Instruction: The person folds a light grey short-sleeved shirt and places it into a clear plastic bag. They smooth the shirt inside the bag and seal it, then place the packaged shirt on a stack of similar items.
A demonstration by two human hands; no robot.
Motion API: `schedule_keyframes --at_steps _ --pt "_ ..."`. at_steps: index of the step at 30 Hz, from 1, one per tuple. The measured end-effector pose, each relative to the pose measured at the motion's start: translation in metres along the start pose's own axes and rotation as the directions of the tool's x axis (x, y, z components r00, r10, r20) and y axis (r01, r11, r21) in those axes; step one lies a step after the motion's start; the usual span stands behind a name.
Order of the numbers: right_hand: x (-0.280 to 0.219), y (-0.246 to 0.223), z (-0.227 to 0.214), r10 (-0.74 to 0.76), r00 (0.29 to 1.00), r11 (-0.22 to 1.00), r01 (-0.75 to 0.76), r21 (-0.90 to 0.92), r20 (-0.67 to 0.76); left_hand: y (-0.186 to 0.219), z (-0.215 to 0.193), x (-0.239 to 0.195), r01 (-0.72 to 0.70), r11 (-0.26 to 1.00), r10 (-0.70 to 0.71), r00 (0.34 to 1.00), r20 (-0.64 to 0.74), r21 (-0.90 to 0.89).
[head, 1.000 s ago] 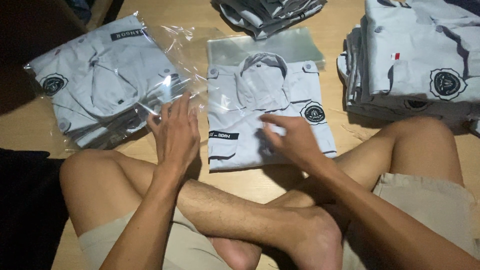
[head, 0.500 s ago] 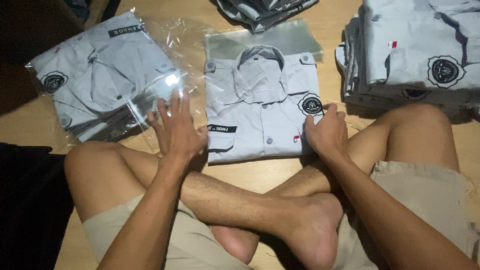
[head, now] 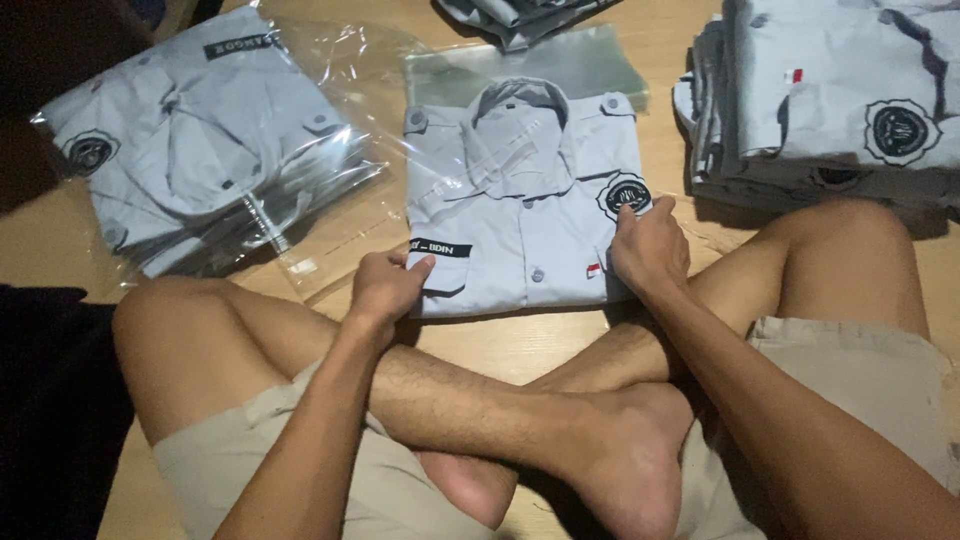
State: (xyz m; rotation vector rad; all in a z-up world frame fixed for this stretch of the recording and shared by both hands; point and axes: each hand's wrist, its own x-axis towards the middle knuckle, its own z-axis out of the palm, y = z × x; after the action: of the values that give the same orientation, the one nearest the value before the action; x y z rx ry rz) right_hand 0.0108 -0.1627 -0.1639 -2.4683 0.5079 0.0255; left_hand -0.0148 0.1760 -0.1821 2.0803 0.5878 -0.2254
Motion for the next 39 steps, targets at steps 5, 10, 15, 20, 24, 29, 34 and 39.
schedule_keyframes --at_steps 5,10,15,20,24,29,34,39 --pt "-0.026 -0.019 -0.017 -0.05 0.998 0.998 0.051 0.032 -0.03 -0.001 0.0 -0.005 -0.013 0.996 0.009 0.999 -0.035 -0.09" --pt "-0.018 -0.015 -0.017 -0.053 0.999 0.994 0.053 0.094 -0.01 0.025 -0.013 -0.03 -0.035 0.984 0.036 0.999 0.0 -0.175" --pt "-0.012 -0.007 -0.01 -0.046 0.998 0.993 0.05 0.106 -0.039 0.07 -0.057 -0.096 0.053 0.972 0.05 0.906 0.421 -0.228" --pt "-0.011 -0.007 -0.008 -0.013 0.999 0.997 0.015 0.074 -0.033 0.019 -0.035 -0.033 0.114 0.978 -0.06 0.956 0.287 -0.175" --pt "-0.02 -0.013 -0.009 0.009 1.0 0.999 -0.008 0.039 -0.028 -0.009 -0.03 -0.004 0.128 0.981 -0.105 0.983 0.153 -0.149" --pt "-0.018 -0.012 -0.012 0.037 0.999 0.999 -0.037 0.019 -0.009 0.031 -0.047 -0.04 0.123 0.98 -0.075 0.957 0.281 -0.158" --pt "-0.02 -0.011 -0.012 0.01 1.0 0.999 -0.011 0.038 0.008 0.017 -0.051 -0.022 0.254 0.92 -0.095 0.885 0.456 -0.3" --pt "-0.011 -0.003 -0.007 -0.002 1.0 0.999 0.003 0.046 -0.011 -0.002 -0.045 0.002 0.108 0.961 -0.014 0.938 0.346 -0.254"
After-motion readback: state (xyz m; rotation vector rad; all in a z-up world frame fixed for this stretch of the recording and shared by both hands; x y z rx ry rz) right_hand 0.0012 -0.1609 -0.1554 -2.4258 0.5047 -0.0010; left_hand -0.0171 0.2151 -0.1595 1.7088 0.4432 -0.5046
